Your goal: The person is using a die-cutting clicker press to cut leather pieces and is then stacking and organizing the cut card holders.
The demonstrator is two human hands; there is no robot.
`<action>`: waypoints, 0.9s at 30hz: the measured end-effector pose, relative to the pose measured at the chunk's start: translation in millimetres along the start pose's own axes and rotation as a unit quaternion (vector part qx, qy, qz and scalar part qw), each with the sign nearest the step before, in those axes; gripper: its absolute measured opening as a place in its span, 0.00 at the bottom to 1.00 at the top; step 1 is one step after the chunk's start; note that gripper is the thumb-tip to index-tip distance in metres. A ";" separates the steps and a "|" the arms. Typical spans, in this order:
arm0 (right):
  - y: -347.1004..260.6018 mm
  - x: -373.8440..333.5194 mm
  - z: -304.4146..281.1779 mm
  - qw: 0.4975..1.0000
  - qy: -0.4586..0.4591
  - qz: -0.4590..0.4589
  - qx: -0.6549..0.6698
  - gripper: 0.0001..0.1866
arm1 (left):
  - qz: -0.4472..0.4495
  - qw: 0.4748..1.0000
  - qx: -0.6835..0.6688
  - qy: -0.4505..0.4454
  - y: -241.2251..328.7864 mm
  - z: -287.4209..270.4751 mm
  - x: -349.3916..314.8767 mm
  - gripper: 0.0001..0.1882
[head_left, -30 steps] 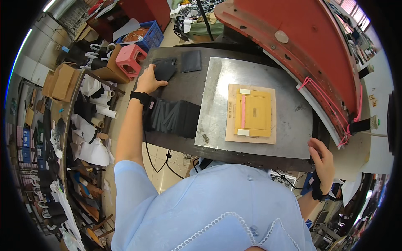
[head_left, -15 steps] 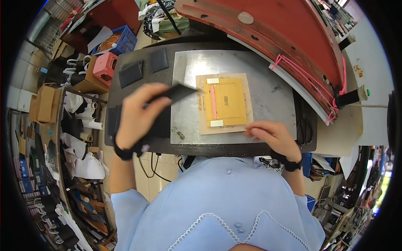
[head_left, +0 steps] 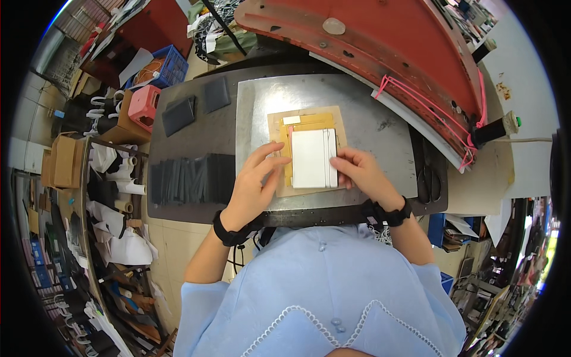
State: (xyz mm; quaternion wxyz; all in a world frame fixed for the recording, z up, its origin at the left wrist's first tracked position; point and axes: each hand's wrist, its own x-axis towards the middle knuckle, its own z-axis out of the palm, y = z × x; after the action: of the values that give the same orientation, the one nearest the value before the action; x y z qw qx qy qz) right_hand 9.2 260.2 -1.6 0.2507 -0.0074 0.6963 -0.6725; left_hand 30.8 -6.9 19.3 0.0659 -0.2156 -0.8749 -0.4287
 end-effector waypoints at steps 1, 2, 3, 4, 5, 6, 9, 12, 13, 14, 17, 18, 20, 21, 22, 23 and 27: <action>1.5 7.2 -0.5 1.000 0.023 -0.020 -0.003 0.14 | -0.005 1.000 -0.001 -0.008 -1.1 -0.6 1.8 0.14; 0.9 12.3 -1.5 0.998 0.046 -0.041 -0.006 0.15 | -0.010 1.000 -0.001 -0.016 -2.4 -1.2 3.8 0.13; -2.3 15.3 -3.1 0.998 0.038 -0.045 -0.016 0.19 | -0.002 1.000 0.012 -0.021 -4.2 -1.1 5.4 0.13; -6.0 15.9 -1.1 0.997 0.056 -0.048 -0.024 0.20 | 0.007 0.999 0.025 -0.026 -5.9 0.0 8.0 0.13; -10.6 16.0 2.1 0.995 0.075 -0.051 -0.032 0.21 | 0.015 0.999 0.038 -0.031 -7.6 1.3 10.8 0.13; -13.4 15.9 4.2 0.993 0.092 -0.053 -0.041 0.22 | 0.029 0.998 0.050 -0.031 -9.2 3.2 12.4 0.14; -16.5 14.4 5.8 0.993 0.092 -0.054 -0.054 0.25 | 0.063 0.994 0.082 -0.033 -12.7 8.9 18.0 0.16; -14.6 15.2 3.7 0.991 0.097 -0.053 -0.073 0.24 | 0.074 0.991 0.104 -0.046 -13.7 13.6 21.0 0.18; -14.8 15.9 4.5 0.991 0.097 -0.054 -0.075 0.24 | 0.070 0.990 0.107 -0.052 -13.9 15.1 21.2 0.19; -15.4 16.9 6.3 0.991 0.097 -0.055 -0.076 0.24 | 0.066 0.990 0.109 -0.059 -14.4 16.1 21.2 0.20; -15.9 17.8 8.8 0.989 0.102 -0.059 -0.088 0.24 | 0.065 0.989 0.117 -0.063 -16.7 17.8 22.0 0.21; -16.3 18.2 9.7 0.989 0.102 -0.061 -0.093 0.24 | 0.072 0.987 0.133 -0.059 -16.8 17.6 22.1 0.22; -16.4 18.0 10.0 0.988 0.107 -0.062 -0.092 0.24 | 0.085 0.981 0.165 -0.053 -16.9 17.6 22.3 0.22; -16.4 17.9 10.4 0.988 0.109 -0.063 -0.092 0.23 | 0.090 0.978 0.183 -0.052 -17.4 17.4 22.7 0.23; -16.6 17.8 11.0 0.986 0.115 -0.063 -0.106 0.23 | 0.094 0.974 0.202 -0.051 -18.3 17.3 23.6 0.23; -17.0 17.5 11.6 0.983 0.121 -0.064 -0.120 0.23 | 0.099 0.969 0.220 -0.050 -19.0 17.3 24.3 0.23; -17.9 15.6 12.9 0.969 0.135 -0.063 -0.198 0.22 | 0.089 0.970 0.221 -0.047 -19.5 17.4 22.9 0.25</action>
State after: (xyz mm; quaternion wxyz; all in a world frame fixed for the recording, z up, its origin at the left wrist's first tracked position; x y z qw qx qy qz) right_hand -5.6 241.0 10.3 0.1049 -0.0095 0.8410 -0.5306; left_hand 3.1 3.5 1.3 0.1085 -0.2926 -0.9274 -0.2062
